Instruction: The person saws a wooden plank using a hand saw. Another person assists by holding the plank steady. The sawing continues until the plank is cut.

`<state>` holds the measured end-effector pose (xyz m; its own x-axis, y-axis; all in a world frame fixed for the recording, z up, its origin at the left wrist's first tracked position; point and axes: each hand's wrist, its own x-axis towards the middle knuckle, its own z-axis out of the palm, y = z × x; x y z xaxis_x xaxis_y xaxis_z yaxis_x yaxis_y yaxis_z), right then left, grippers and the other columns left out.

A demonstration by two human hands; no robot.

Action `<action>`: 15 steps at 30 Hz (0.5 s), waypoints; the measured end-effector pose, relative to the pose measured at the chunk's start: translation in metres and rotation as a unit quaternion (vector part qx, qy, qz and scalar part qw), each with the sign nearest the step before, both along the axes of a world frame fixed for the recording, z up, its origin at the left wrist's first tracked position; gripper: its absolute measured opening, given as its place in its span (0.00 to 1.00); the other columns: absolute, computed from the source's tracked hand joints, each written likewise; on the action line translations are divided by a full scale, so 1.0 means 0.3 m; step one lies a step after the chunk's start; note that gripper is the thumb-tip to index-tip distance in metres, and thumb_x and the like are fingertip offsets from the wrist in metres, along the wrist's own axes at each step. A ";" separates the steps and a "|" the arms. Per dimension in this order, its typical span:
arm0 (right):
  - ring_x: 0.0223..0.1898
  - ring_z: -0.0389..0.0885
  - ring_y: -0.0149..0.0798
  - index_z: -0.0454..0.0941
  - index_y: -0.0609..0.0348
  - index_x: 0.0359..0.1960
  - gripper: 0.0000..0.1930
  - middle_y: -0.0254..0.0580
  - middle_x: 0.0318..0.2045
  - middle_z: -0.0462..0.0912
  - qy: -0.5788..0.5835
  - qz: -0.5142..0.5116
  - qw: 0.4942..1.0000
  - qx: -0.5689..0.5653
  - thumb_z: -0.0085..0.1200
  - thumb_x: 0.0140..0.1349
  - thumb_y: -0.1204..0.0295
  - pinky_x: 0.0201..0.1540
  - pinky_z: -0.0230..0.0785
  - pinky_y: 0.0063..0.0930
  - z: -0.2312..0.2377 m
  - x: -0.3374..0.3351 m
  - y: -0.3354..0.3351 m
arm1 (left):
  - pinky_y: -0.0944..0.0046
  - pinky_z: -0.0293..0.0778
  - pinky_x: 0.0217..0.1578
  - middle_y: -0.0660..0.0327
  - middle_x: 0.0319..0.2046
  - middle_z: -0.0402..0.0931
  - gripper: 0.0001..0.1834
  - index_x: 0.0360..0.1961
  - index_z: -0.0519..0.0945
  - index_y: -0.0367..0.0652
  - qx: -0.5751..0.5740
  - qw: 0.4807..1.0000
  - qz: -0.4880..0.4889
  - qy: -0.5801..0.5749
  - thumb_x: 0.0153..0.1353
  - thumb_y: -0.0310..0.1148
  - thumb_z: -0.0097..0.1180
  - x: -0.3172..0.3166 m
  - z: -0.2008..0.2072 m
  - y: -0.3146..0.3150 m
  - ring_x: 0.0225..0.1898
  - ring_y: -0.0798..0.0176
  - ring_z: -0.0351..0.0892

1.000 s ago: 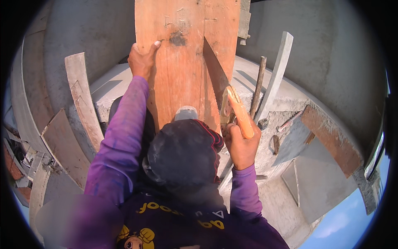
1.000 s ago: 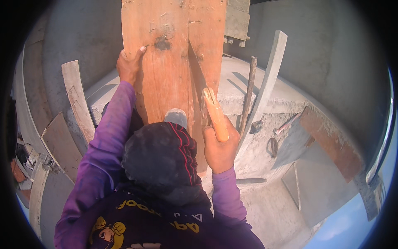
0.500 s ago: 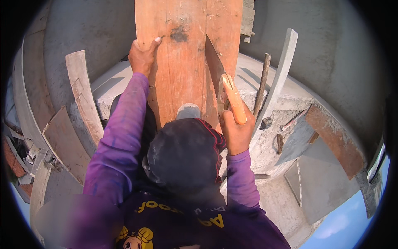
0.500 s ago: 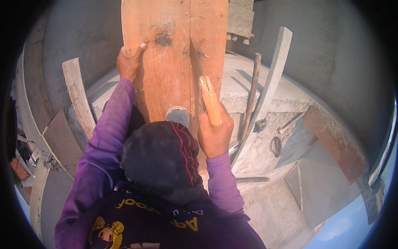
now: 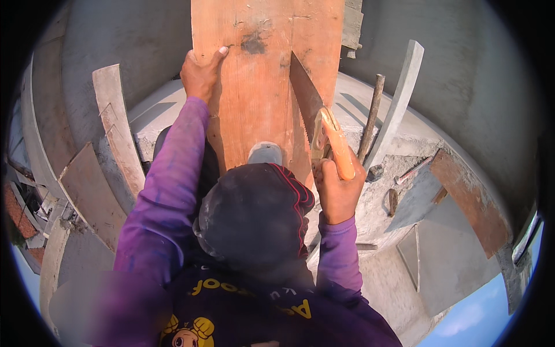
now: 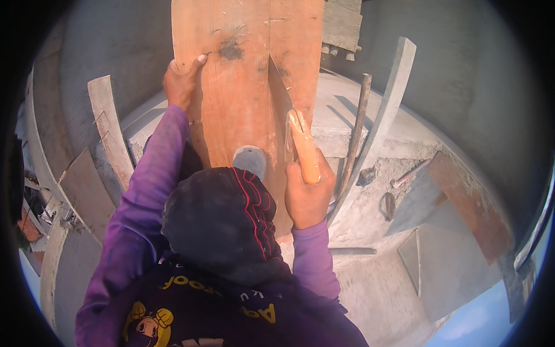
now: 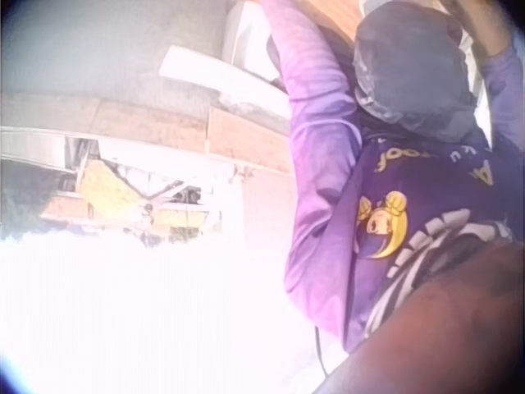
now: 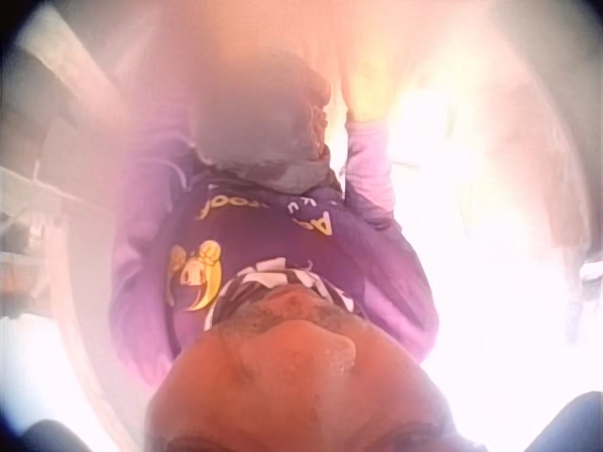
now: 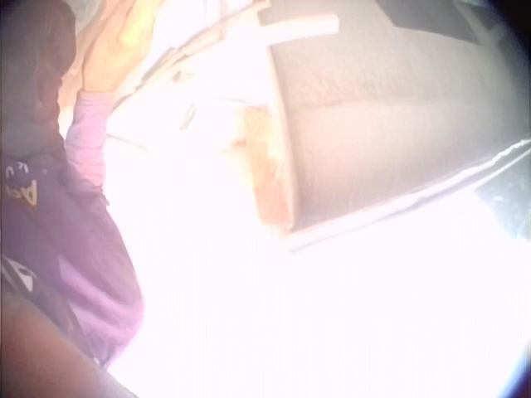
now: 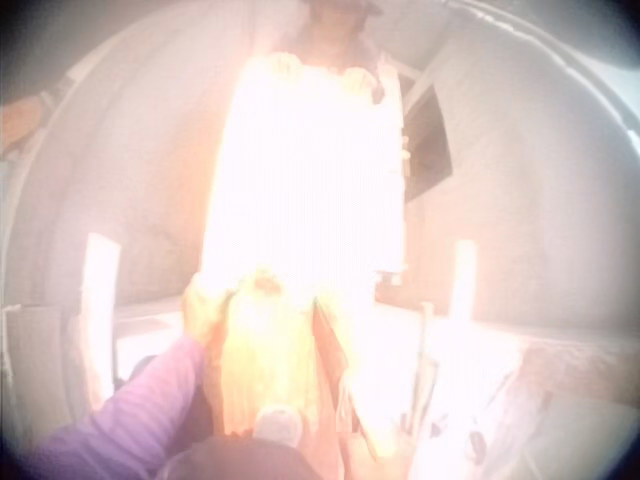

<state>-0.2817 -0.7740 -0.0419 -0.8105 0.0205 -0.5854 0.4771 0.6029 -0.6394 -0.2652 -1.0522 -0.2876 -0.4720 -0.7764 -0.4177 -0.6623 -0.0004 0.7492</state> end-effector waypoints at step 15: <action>0.34 0.81 0.35 0.84 0.69 0.56 0.19 0.46 0.32 0.85 0.032 0.017 0.999 -0.020 0.56 0.62 0.79 0.43 0.76 0.33 -0.099 0.000 -0.024 | 0.55 0.84 0.53 0.46 0.45 0.91 0.36 0.49 0.86 0.33 0.001 1.000 -0.007 0.000 0.54 0.56 0.82 0.000 0.037 0.017 0.48 0.51 0.92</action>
<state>-0.2817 -0.7812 -0.0716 -0.8458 -0.0296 -0.5327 0.4150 0.5909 -0.6918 -0.2653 -1.0471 -0.2764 -0.4831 -0.7689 -0.4187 -0.6619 0.0077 0.7496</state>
